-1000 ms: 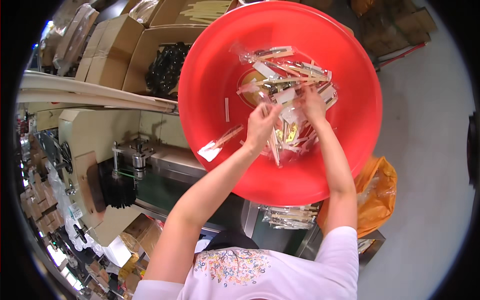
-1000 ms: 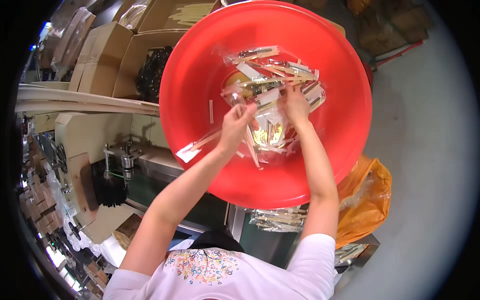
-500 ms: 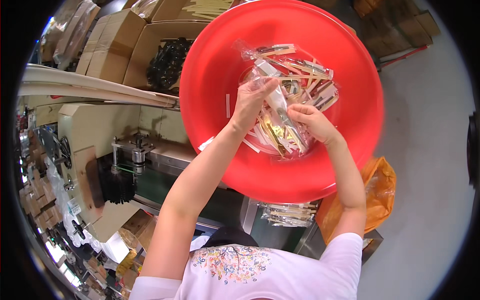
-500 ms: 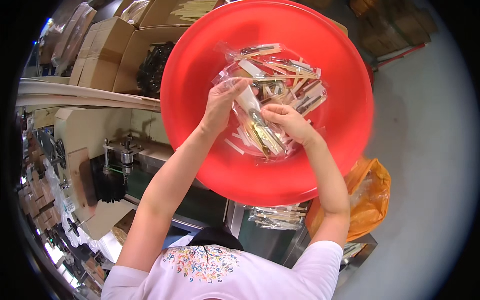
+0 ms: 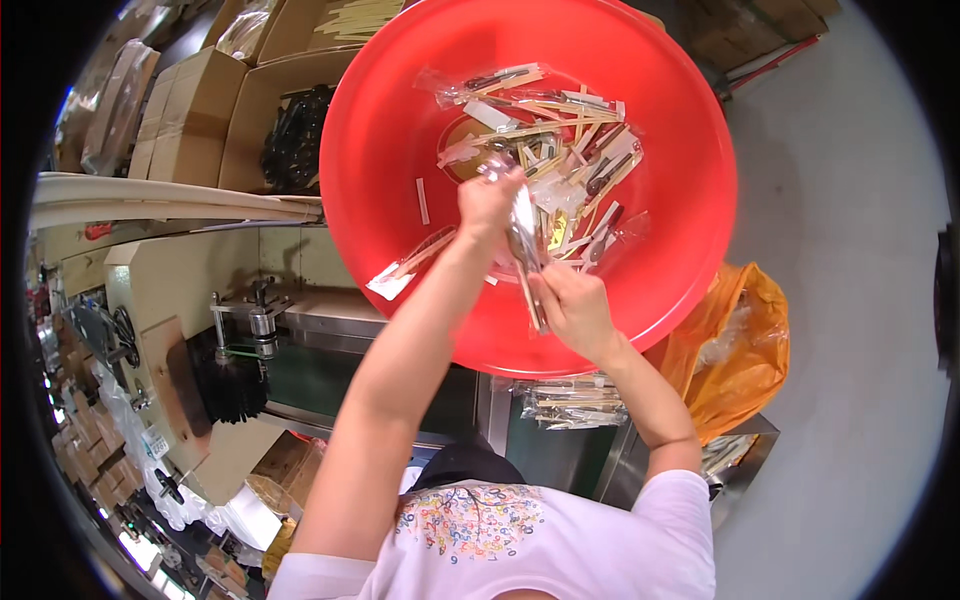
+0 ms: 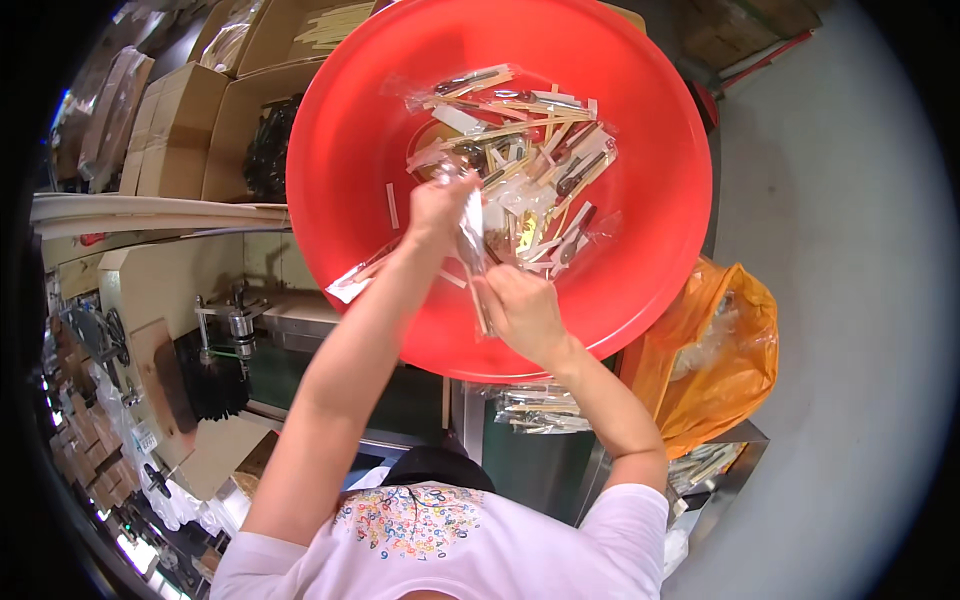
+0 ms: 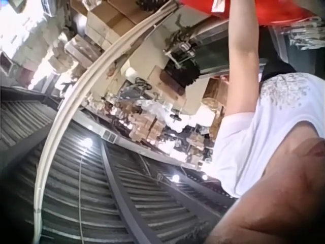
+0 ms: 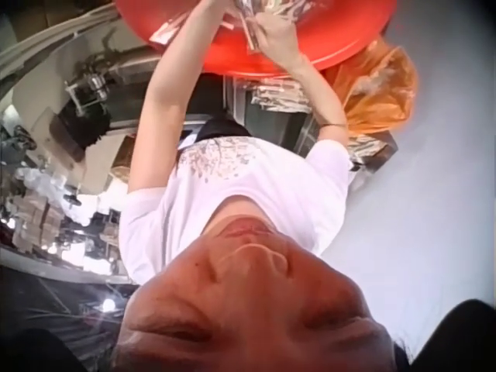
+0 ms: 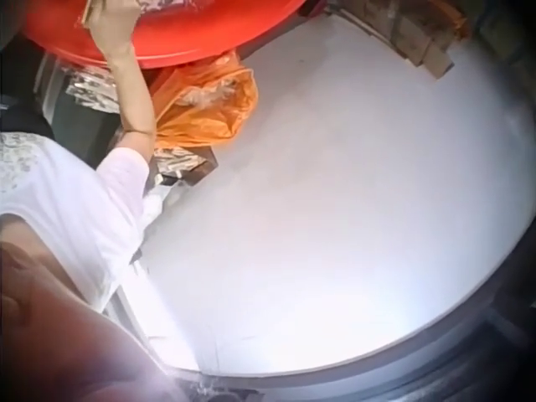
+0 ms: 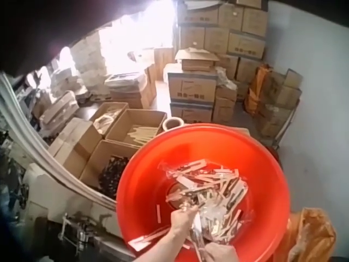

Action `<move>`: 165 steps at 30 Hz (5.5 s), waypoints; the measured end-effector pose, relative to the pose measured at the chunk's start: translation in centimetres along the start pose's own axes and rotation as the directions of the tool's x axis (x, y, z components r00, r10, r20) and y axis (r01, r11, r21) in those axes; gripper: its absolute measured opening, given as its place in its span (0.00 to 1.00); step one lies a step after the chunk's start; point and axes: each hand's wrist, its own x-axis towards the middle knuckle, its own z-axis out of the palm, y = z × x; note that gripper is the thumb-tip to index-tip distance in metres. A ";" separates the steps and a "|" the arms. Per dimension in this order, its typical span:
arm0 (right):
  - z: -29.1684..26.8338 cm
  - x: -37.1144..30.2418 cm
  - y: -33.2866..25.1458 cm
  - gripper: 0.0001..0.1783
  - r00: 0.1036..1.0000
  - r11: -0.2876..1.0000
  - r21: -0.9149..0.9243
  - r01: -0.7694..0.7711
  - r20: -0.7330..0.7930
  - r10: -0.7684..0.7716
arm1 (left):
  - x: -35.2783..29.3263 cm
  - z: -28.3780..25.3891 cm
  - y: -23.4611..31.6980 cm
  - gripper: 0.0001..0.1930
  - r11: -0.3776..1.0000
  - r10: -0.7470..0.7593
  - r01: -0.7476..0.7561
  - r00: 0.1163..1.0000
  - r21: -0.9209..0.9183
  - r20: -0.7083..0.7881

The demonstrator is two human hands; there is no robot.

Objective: Collect products from a conveyor belt and sorting bowl, place them into plastic bags, and seal the bags.

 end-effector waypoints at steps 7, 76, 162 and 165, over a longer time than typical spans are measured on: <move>-2.8 -6.7 -0.1 0.12 0.816 0.665 0.474 -0.577 0.346 0.463 | 2.7 -1.8 1.8 0.10 0.972 0.233 -0.233 0.972 0.020 -0.021; -5.3 4.7 1.4 0.05 0.862 0.803 0.583 -0.121 -0.340 0.377 | -10.7 -5.5 10.7 0.08 0.258 0.428 -0.651 0.739 0.714 0.520; 5.1 -21.2 18.3 0.21 0.608 0.524 -0.309 -0.794 -0.434 0.665 | -6.9 -12.1 1.7 0.08 0.639 0.115 -0.292 0.951 0.712 0.286; 4.8 -23.4 18.6 0.17 0.757 0.765 -0.217 -0.607 -0.450 0.473 | -6.2 -12.7 3.0 0.08 0.677 0.115 -0.303 0.944 0.671 0.310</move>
